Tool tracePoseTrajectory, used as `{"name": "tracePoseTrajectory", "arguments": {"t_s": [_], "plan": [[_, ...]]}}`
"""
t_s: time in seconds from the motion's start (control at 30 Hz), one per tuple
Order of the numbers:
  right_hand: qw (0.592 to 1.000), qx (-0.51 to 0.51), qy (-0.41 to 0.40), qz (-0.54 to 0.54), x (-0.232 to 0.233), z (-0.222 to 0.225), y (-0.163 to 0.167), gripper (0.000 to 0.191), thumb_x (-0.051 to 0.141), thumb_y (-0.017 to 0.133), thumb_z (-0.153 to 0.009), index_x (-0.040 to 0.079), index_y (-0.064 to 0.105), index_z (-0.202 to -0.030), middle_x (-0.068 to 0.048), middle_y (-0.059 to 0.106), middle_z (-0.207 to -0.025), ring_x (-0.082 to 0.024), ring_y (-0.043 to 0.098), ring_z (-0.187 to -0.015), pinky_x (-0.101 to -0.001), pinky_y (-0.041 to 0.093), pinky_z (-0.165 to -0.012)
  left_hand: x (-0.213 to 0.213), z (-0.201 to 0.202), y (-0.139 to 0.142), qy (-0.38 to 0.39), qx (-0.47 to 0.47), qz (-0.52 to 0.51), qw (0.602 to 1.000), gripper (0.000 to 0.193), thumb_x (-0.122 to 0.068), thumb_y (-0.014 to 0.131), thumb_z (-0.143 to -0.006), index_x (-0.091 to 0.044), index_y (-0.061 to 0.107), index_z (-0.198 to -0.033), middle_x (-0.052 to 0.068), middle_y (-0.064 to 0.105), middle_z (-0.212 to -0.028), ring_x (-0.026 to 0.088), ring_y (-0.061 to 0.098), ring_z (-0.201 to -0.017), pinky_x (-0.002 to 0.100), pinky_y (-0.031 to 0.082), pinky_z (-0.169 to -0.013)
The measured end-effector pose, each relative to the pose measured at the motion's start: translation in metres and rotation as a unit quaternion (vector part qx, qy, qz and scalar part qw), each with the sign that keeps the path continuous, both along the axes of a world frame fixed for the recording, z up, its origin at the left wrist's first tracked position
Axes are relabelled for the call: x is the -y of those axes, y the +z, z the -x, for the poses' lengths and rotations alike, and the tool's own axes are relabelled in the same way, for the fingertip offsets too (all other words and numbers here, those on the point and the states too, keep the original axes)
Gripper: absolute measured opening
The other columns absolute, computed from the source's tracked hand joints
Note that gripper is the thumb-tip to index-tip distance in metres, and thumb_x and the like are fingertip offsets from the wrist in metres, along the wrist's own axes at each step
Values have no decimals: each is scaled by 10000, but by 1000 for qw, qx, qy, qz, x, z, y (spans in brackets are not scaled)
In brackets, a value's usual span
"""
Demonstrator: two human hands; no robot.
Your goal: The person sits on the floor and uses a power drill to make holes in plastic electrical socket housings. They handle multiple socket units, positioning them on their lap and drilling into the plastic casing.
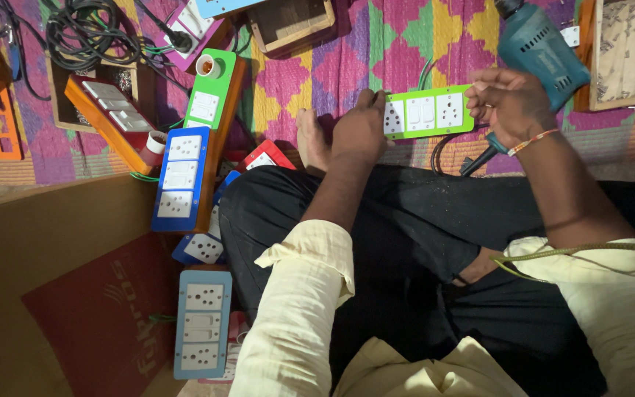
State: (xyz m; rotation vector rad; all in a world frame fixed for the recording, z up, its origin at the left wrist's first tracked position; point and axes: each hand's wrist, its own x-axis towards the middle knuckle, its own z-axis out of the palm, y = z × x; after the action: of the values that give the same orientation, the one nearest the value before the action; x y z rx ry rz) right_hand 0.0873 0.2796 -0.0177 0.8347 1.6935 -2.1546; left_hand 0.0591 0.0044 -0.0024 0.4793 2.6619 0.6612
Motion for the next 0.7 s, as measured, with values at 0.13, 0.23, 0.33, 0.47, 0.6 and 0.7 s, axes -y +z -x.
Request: {"name": "tracePoseTrajectory", "arguments": {"t_s": [0.13,0.23,0.33,0.47,0.6,0.7], "plan": [[998,-35,-12,-59,5,4,0,136,2,681,-1006,-19,621,-1125,-169,738,-986,-183,709,-766,-288,592,-663,0,1,-1,-2,0,-5,1000,927,-195,931,-621,-48,518,-1437,107,580,-1260,327,686,-1056,423,571,-866],[992,-13,17,-127,8,9,2,90,20,721,-981,-16,673,-1048,-157,754,-937,-174,716,-729,-282,567,-610,-1,2,-2,-5,4,-1,1000,932,-204,934,-611,-38,516,-1427,119,583,-1248,334,685,-1056,427,571,-858],[974,-35,56,-216,14,15,2,110,60,806,-950,-6,729,-991,-107,753,-892,-131,677,-707,-268,531,-609,2,1,-4,-1,1,-15,1000,892,-199,927,-624,-50,537,-1412,118,591,-1273,342,692,-1059,430,576,-854],[956,-83,117,-256,20,25,-4,155,82,853,-906,-21,741,-935,-77,737,-882,-97,679,-748,-251,536,-669,3,0,-5,0,-4,-18,1000,890,-175,915,-630,-57,529,-1423,115,599,-1266,339,701,-1049,430,579,-848],[944,-89,155,-277,20,29,-8,194,109,876,-889,-23,743,-938,-71,721,-862,-107,657,-727,-261,519,-648,2,2,-6,3,2,-13,1000,876,-170,908,-636,-69,529,-1419,114,596,-1262,338,698,-1045,433,576,-840],[934,-107,173,-292,20,26,-9,154,102,841,-901,-11,745,-941,-66,738,-861,-102,675,-736,-260,534,-649,0,2,-5,5,8,-9,1000,870,-177,907,-648,-67,528,-1423,113,595,-1265,337,697,-1054,431,578,-845]]}}
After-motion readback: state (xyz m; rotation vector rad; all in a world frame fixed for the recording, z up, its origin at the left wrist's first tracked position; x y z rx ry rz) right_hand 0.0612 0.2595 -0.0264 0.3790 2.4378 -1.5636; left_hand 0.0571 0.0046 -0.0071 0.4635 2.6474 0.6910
